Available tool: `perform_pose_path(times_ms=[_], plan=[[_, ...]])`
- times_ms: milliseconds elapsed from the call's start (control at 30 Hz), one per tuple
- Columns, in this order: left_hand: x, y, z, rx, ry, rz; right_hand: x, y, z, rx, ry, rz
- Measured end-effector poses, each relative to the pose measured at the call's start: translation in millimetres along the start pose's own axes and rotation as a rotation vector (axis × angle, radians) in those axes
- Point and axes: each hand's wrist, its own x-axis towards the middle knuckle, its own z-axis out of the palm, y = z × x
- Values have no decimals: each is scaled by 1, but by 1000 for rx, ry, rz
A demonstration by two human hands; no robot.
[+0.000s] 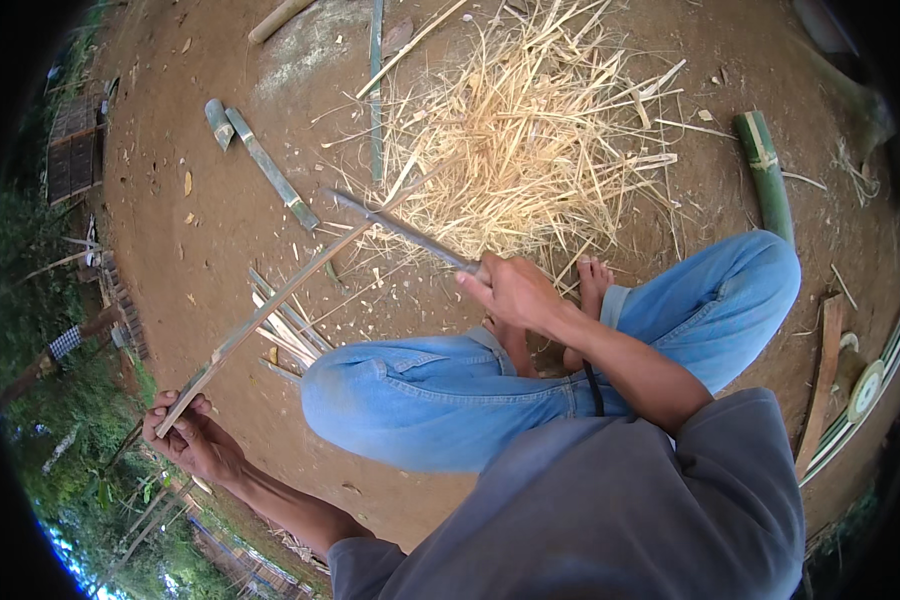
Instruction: The person sits on the ground and uses a machete to shave thin strips of bamboo. They hold the bamboo piece in their left hand and repeatedly scrape the blade against it to produce fine shavings, which accumulate on the ground. The person occasionally pauses to inspect the bamboo or adjust their grip.
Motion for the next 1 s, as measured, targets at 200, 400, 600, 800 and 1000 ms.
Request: perform_pose_path(times_ms=[200, 400, 600, 800, 1000], plan=[[0, -51, -19, -5, 38, -35, 60, 43, 15, -154, 46, -16], [25, -90, -33, 6, 153, -54, 135, 115, 19, 12, 190, 347], [85, -60, -91, 80, 270, -55, 78, -99, 61, 106, 15, 115], [76, -5, -79, 242, 331, 3, -8, -222, 61, -28, -39, -225], [22, 65, -49, 233, 369, -38, -9, -49, 40, -6, 135, 218]])
